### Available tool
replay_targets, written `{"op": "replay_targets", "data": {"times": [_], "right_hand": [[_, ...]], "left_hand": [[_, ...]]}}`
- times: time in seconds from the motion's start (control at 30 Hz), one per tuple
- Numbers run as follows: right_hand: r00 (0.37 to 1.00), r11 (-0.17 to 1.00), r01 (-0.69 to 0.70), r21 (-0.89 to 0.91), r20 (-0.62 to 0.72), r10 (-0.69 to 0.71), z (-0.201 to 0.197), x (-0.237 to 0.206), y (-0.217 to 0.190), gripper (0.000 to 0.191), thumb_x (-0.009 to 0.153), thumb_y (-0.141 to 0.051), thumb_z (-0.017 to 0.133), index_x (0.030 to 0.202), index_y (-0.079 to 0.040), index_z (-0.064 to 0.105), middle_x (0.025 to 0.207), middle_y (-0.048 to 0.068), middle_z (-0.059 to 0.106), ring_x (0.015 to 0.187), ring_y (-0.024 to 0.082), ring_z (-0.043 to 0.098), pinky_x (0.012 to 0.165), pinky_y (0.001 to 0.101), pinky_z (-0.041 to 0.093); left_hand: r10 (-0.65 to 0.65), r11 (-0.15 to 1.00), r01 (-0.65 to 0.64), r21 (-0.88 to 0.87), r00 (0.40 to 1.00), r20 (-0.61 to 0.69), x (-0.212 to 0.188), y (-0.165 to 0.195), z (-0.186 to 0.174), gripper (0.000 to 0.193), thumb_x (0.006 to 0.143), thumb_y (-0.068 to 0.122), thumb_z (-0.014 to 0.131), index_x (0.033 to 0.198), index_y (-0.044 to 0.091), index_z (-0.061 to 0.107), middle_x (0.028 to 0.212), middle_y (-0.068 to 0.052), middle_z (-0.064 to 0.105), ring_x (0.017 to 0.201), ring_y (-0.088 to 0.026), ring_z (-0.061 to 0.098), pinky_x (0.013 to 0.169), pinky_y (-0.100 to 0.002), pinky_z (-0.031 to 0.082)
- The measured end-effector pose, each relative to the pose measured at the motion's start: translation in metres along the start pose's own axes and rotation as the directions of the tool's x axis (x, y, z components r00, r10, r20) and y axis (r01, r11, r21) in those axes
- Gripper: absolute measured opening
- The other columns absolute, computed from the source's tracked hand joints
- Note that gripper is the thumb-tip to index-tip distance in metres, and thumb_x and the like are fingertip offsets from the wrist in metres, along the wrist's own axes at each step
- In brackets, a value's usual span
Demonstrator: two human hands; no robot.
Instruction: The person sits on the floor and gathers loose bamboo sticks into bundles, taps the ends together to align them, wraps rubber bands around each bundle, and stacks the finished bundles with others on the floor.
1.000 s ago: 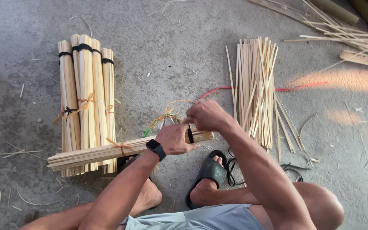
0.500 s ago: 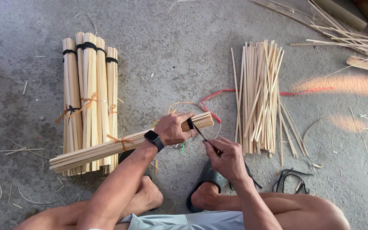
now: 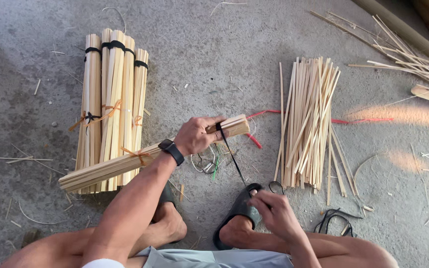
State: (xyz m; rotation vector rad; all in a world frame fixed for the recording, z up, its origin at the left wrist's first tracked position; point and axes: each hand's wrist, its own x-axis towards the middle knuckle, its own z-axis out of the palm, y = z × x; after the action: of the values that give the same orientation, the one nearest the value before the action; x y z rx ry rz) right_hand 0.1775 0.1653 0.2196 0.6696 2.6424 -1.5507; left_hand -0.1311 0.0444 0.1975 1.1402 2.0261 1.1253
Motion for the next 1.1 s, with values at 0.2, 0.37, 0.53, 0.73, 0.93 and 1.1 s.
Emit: {"op": "replay_targets", "data": {"times": [0.2, 0.37, 0.53, 0.73, 0.93, 1.1], "right_hand": [[0.985, 0.959, 0.155, 0.237, 0.035, -0.168, 0.008, 0.125, 0.06, 0.018, 0.084, -0.005, 0.067, 0.101, -0.006, 0.072, 0.089, 0.009, 0.076, 0.081, 0.01, 0.069, 0.069, 0.0307, 0.057], [0.954, 0.852, 0.097, -0.514, 0.293, 0.068, -0.018, 0.17, -0.014, 0.013, 0.093, -0.018, 0.066, 0.092, -0.016, 0.079, 0.079, 0.004, 0.077, 0.068, 0.018, 0.07, 0.066, 0.0357, 0.056], [0.91, 0.657, 0.403, -0.637, 0.206, -0.359, -0.015, 0.101, -0.084, 0.008, 0.078, -0.013, 0.07, 0.073, -0.009, 0.066, 0.073, 0.008, 0.066, 0.072, 0.032, 0.066, 0.06, 0.0462, 0.049], [0.937, 0.862, 0.237, -0.449, -0.129, -0.325, -0.003, 0.059, -0.065, 0.016, 0.088, -0.016, 0.074, 0.078, -0.009, 0.064, 0.07, 0.009, 0.063, 0.068, 0.033, 0.065, 0.059, 0.0469, 0.049], [0.851, 0.779, 0.337, -0.529, -0.182, -0.493, 0.011, 0.052, -0.041, 0.011, 0.088, -0.013, 0.073, 0.083, -0.011, 0.064, 0.074, 0.004, 0.063, 0.072, 0.028, 0.062, 0.068, 0.0423, 0.047], [0.779, 0.719, 0.369, -0.589, -0.227, -0.585, 0.024, 0.056, -0.042, 0.013, 0.085, -0.011, 0.076, 0.082, -0.011, 0.063, 0.072, 0.001, 0.061, 0.073, 0.023, 0.06, 0.073, 0.0399, 0.041]], "left_hand": [[-0.006, 0.966, 0.073, -0.248, 0.966, 0.259, -0.03, 0.01, 0.029, 0.069, 0.075, 0.042, 0.088, 0.125, 0.008, 0.054, 0.095, -0.011, 0.074, 0.087, -0.022, 0.072, 0.076, -0.038, 0.058], [0.003, 1.0, -0.005, 0.006, 0.959, 0.285, -0.045, 0.008, 0.076, 0.089, 0.065, 0.048, 0.095, 0.123, 0.003, 0.045, 0.099, -0.019, 0.071, 0.09, -0.031, 0.072, 0.08, -0.04, 0.057], [-0.001, 1.0, 0.0, 0.008, 0.988, 0.157, -0.029, 0.004, 0.064, 0.08, 0.07, 0.047, 0.09, 0.134, 0.009, 0.06, 0.1, -0.015, 0.075, 0.09, -0.028, 0.074, 0.08, -0.039, 0.057], [0.042, 0.975, -0.008, -0.223, 0.988, 0.148, -0.023, 0.005, 0.052, 0.067, 0.066, 0.045, 0.092, 0.122, 0.012, 0.075, 0.104, -0.008, 0.079, 0.09, -0.017, 0.076, 0.08, -0.032, 0.059], [-0.05, 0.953, 0.113, -0.28, 0.974, 0.221, -0.023, 0.007, 0.054, 0.083, 0.062, 0.035, 0.096, 0.135, 0.011, 0.067, 0.091, -0.008, 0.079, 0.081, -0.009, 0.068, 0.076, -0.028, 0.058], [-0.081, 0.938, 0.148, -0.313, 0.973, 0.217, -0.023, 0.011, 0.044, 0.075, 0.064, 0.032, 0.094, 0.131, 0.011, 0.069, 0.085, -0.003, 0.079, 0.077, -0.005, 0.065, 0.073, -0.026, 0.057]]}}
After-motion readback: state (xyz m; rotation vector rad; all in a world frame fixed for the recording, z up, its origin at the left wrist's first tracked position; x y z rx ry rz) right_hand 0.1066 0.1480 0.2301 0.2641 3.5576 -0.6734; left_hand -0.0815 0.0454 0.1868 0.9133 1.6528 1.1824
